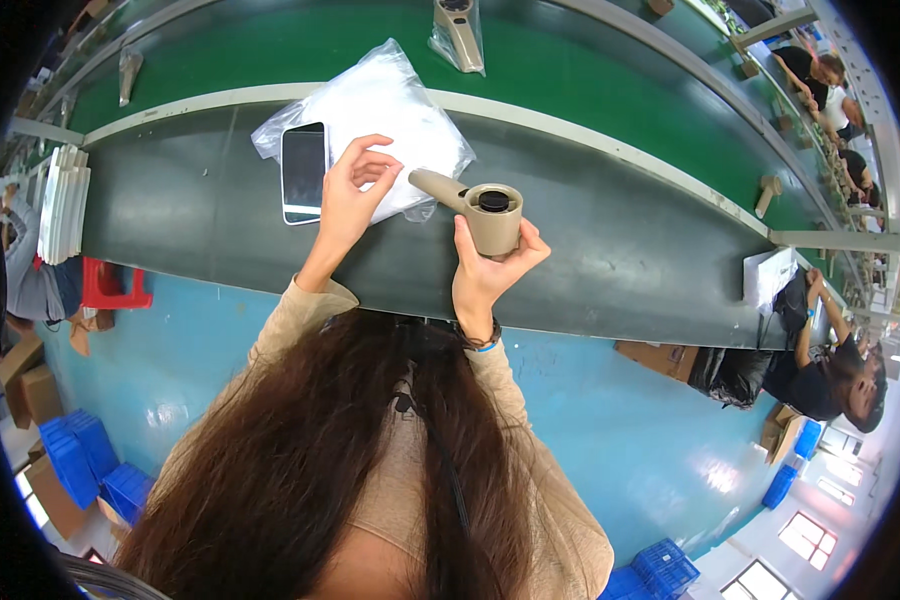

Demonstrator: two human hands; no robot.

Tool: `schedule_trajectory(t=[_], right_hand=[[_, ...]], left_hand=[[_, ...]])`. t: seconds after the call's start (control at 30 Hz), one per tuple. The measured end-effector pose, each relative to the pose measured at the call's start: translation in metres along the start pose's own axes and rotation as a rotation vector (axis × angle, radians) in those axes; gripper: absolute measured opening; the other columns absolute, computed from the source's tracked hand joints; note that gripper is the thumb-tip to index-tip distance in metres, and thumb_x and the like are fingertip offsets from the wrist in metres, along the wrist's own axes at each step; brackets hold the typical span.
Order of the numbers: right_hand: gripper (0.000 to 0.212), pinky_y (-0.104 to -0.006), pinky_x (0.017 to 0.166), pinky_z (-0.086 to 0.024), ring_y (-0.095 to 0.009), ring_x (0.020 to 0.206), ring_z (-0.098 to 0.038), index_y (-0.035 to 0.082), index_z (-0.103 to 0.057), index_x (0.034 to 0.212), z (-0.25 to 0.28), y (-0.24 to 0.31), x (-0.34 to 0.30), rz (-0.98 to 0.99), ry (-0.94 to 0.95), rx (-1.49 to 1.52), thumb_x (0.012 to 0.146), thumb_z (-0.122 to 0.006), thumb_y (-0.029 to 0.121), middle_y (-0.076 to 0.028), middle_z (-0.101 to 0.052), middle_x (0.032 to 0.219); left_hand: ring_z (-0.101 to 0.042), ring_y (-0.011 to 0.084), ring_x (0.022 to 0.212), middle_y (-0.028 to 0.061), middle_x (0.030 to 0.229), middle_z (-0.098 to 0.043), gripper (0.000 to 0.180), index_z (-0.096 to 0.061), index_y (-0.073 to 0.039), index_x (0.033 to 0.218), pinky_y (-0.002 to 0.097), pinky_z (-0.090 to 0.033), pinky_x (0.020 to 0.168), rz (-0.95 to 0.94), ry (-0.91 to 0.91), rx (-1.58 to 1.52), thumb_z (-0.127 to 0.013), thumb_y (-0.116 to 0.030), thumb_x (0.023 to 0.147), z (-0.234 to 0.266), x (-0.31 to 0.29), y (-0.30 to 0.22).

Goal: The person assembles handheld fans by connecting fan components by hand, inserts each fan into a plastic bag, and places the bagged fans onto the conveyor belt.

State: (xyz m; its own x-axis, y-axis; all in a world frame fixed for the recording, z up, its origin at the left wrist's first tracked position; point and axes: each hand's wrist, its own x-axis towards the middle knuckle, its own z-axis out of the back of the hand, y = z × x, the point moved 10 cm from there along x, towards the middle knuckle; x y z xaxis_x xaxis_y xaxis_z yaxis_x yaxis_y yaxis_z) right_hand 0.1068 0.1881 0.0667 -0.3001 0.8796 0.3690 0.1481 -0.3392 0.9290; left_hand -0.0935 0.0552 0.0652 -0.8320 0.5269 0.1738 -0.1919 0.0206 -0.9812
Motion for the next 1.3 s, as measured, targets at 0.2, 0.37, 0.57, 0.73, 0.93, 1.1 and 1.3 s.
schedule_trajectory(t=[0.2, 0.37, 0.57, 0.73, 0.93, 1.1, 1.3], right_hand=[[0.069, -0.0342, 0.095, -0.039, -0.021, 0.109, -0.048, 0.006, -0.032, 0.117, -0.03, 0.013, -0.012, 0.071, 0.02, 0.125, 0.07, -0.081, -0.002, -0.013, -0.044, 0.116], [0.075, -0.0359, 0.09, -0.042, -0.025, 0.106, -0.05, 0.007, -0.039, 0.122, -0.051, 0.035, -0.002, 0.328, 0.139, -0.079, 0.064, -0.086, 0.0, -0.012, -0.047, 0.113], [0.062, -0.0369, 0.064, -0.053, -0.027, 0.076, -0.061, 0.012, -0.06, 0.121, -0.1, 0.072, 0.01, 0.447, 0.487, -0.415, 0.064, -0.085, 0.009, -0.012, -0.05, 0.101], [0.062, -0.0398, 0.061, -0.053, -0.03, 0.078, -0.061, 0.012, -0.059, 0.12, -0.135, 0.087, 0.021, 0.511, 0.707, -0.507, 0.063, -0.084, 0.014, -0.012, -0.049, 0.095], [0.063, -0.0376, 0.056, -0.051, -0.032, 0.07, -0.064, 0.01, -0.053, 0.118, -0.163, 0.09, 0.035, 0.703, 0.979, -0.796, 0.072, -0.076, 0.047, -0.01, -0.056, 0.09], [0.055, -0.0413, 0.058, -0.052, -0.033, 0.071, -0.066, 0.009, -0.068, 0.097, -0.208, 0.06, 0.069, 0.821, 1.31, -0.946, 0.088, -0.049, 0.059, -0.011, -0.067, 0.077], [0.038, -0.0366, 0.067, -0.051, -0.028, 0.079, -0.066, 0.007, -0.072, 0.083, -0.236, 0.054, 0.066, 0.854, 1.606, -0.546, 0.09, -0.06, 0.042, -0.012, -0.067, 0.08]], left_hand=[[-0.065, 0.0112, 0.085, 0.006, 0.093, -0.067, 0.035, -0.054, -0.004, 0.12, 0.0243, -0.051, 0.076, 0.09, 0.114, -0.287, -0.066, -0.001, 0.087, -0.021, -0.003, 0.001], [-0.062, 0.0108, 0.091, 0.0058, 0.096, -0.065, 0.037, -0.053, -0.002, 0.123, 0.025, -0.049, 0.083, 0.228, 0.129, -0.573, -0.064, 0.0, 0.088, -0.019, -0.002, -0.01], [-0.061, 0.0108, 0.091, 0.0063, 0.097, -0.064, 0.036, -0.053, 0.0, 0.123, 0.0246, -0.048, 0.085, 0.033, 0.091, -0.379, -0.063, 0.0, 0.088, 0.009, 0.016, -0.059], [-0.062, 0.0114, 0.082, 0.0056, 0.088, -0.065, 0.026, -0.057, -0.002, 0.114, 0.0254, -0.05, 0.077, -0.202, 0.028, -0.009, -0.062, 0.0, 0.088, 0.023, 0.025, -0.094], [-0.063, 0.0219, 0.075, 0.0113, 0.087, -0.064, 0.016, -0.057, -0.002, 0.105, 0.0318, -0.049, 0.069, -0.268, -0.05, 0.381, -0.058, -0.001, 0.089, 0.034, 0.032, -0.094], [-0.061, 0.0197, 0.075, 0.0112, 0.086, -0.063, 0.013, -0.055, -0.003, 0.104, 0.0325, -0.049, 0.07, -0.248, -0.149, 0.544, -0.057, -0.002, 0.092, 0.047, 0.047, -0.068], [-0.064, 0.0231, 0.078, 0.0119, 0.089, -0.064, 0.017, -0.055, -0.005, 0.108, 0.0341, -0.05, 0.071, -0.18, -0.225, 0.559, -0.058, -0.005, 0.091, 0.072, 0.068, -0.042]])
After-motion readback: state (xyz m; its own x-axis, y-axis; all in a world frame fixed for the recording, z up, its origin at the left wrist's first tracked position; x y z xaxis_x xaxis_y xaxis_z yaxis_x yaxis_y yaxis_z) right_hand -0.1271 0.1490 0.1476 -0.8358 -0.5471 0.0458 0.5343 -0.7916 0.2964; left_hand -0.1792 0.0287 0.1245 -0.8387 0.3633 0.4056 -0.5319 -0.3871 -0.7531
